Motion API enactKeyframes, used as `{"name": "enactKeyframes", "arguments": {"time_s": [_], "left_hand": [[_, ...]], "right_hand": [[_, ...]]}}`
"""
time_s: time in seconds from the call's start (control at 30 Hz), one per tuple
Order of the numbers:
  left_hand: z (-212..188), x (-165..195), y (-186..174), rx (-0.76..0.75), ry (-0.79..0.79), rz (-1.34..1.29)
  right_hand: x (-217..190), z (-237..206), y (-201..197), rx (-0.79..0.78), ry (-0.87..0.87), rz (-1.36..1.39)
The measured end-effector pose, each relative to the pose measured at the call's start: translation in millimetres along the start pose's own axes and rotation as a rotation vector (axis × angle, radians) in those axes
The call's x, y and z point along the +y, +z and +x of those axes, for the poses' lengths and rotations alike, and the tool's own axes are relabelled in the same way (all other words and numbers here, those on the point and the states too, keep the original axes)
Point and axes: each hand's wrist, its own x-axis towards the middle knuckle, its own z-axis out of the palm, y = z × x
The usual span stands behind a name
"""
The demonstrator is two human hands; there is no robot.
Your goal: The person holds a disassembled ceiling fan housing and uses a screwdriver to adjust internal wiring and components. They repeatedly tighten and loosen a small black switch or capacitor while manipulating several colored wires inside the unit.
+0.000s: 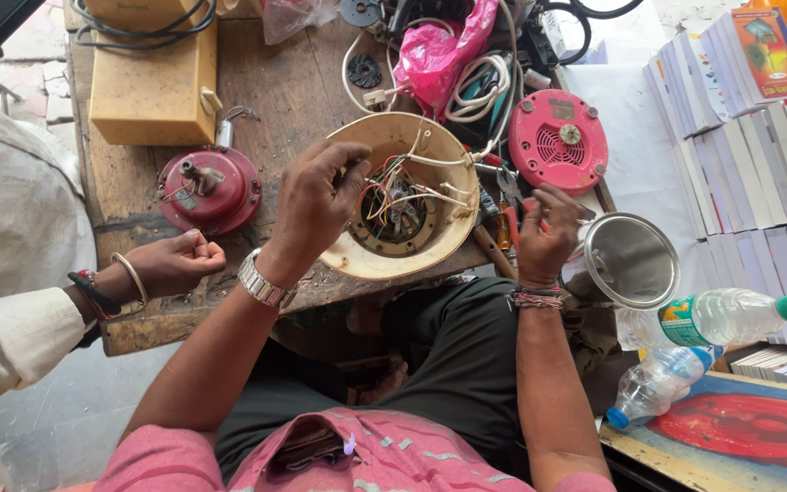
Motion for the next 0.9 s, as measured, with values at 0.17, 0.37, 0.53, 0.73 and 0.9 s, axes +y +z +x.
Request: {"name": "enactKeyframes", "arguments": {"time_s": [0.17, 0.37, 0.53, 0.73, 0.9], "left_hand": [[8.0, 2.4, -0.8, -0.061, 0.051, -0.050], [25.7, 8.5, 6.4, -0.246, 0.221, 0.026], [35.2, 13.7, 9.6, -0.328, 0.243, 0.117], [31.6, 4.5, -3.2, -0.361, 0.091, 0.011], [33.3, 0.1, -10.8, -0.394, 0.067, -0.082]], "right_hand": [[-32.0, -0.3, -21.4, 0.174, -0.191, -0.153], [-128.1, -17.3, -33.8, -0.134, -0.247, 0.330], [-156.0, 10.5, -6.1, -0.538, 0.137, 0.463], [-155.9, 13.4, 23.4, -0.665, 0.425, 0.762], [-151.4, 16.4, 36.8, -0.701, 0.550, 0.815]]}}
